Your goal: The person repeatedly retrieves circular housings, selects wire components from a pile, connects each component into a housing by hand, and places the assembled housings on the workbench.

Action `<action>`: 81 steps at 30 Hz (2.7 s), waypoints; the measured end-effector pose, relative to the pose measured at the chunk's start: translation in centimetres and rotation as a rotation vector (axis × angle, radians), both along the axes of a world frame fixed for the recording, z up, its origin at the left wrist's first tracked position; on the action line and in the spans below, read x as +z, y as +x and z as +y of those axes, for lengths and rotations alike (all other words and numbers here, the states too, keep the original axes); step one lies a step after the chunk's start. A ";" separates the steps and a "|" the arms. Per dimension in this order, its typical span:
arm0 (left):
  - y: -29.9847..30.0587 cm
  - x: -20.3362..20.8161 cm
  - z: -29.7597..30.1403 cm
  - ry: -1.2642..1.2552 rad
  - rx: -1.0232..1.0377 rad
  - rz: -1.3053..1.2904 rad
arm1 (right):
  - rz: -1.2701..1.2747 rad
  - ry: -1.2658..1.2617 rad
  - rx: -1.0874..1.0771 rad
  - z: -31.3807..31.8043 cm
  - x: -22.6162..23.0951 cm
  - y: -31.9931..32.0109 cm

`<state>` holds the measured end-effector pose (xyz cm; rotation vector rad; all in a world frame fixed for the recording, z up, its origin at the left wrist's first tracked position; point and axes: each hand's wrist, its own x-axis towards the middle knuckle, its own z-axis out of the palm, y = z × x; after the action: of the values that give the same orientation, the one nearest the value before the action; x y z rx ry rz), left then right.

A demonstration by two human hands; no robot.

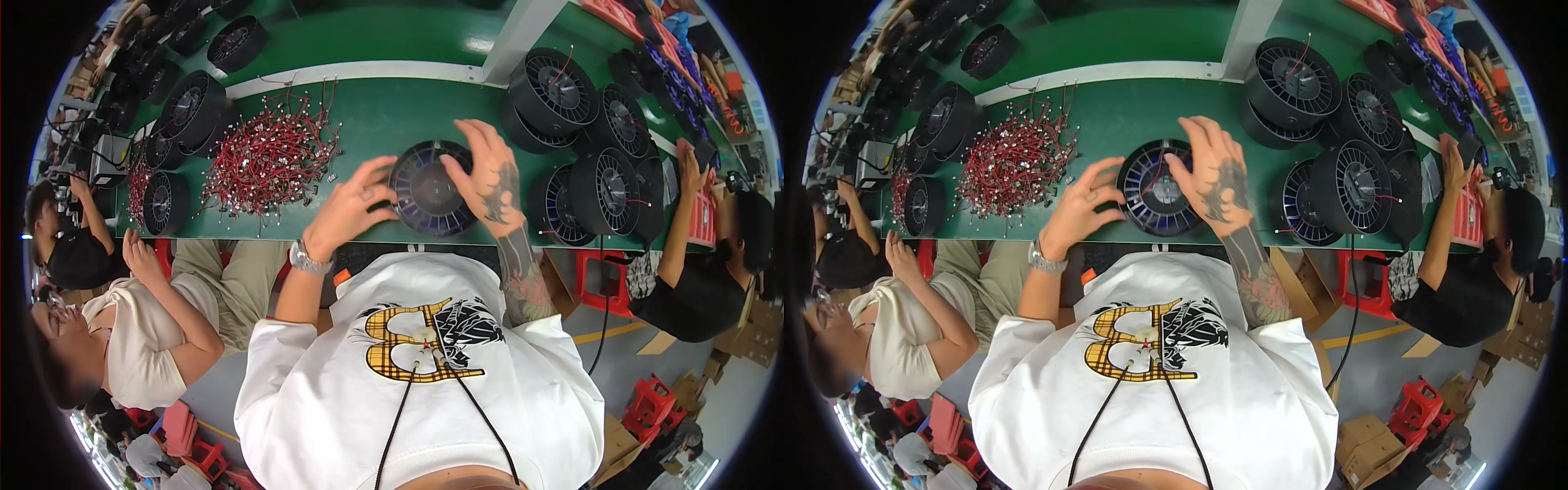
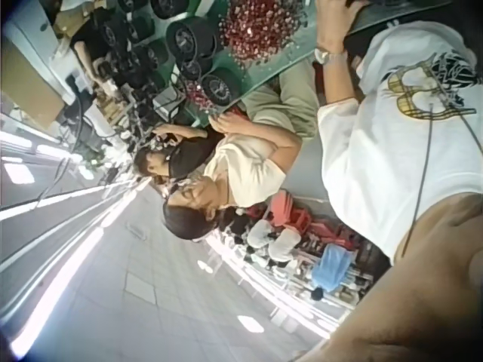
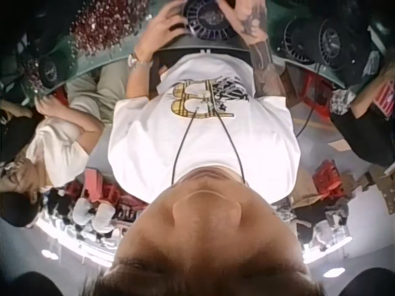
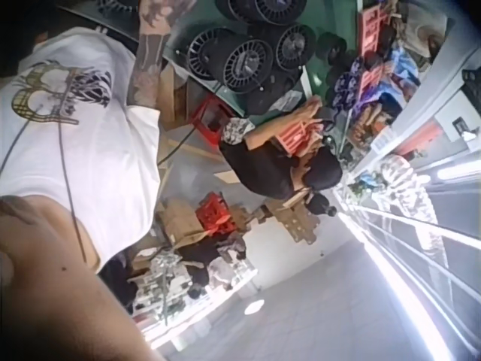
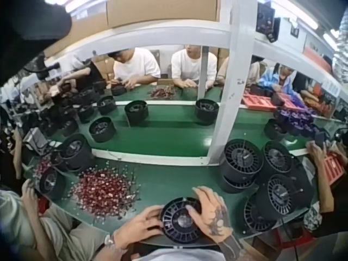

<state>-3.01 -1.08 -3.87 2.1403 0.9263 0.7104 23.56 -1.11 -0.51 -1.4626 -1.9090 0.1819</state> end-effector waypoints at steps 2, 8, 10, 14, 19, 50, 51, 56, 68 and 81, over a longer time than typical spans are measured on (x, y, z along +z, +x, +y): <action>-0.2 0.4 2.9 0.100 0.033 0.064 | 0.017 0.073 -0.019 -1.0 0.7 0.7; 0.3 -0.1 16.1 0.233 0.315 0.123 | 0.121 -0.044 -0.069 -4.0 0.6 1.7; 0.0 -0.3 20.1 0.229 0.407 0.112 | 0.124 -0.035 -0.065 -4.8 0.1 1.5; -1.9 -1.6 27.0 0.340 0.619 0.251 | 0.125 -0.058 -0.038 -5.7 -1.2 1.2; -2.1 1.3 25.7 0.491 0.551 0.313 | 0.161 -0.096 -0.076 -6.6 -2.2 2.2; 0.0 7.3 1.2 -0.641 0.085 -0.219 | -0.009 0.303 0.265 -3.2 1.9 -3.9; 0.3 7.1 0.8 -0.632 0.094 -0.325 | -0.007 0.305 0.258 -3.2 1.7 -3.6; 3.4 4.4 -0.2 -0.455 0.237 -0.671 | 0.211 0.090 0.267 -4.4 1.9 -3.8; 8.3 2.3 -1.6 -0.477 0.264 -0.807 | 0.207 0.328 -0.020 -5.8 2.4 -1.1; 14.9 5.3 -1.0 -0.382 -0.106 -0.608 | -0.070 0.430 -0.106 -9.7 4.7 5.9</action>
<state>11.90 -2.06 1.46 1.4936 0.5556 0.9660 29.47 -10.84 4.22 -1.2816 -1.7790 -0.3155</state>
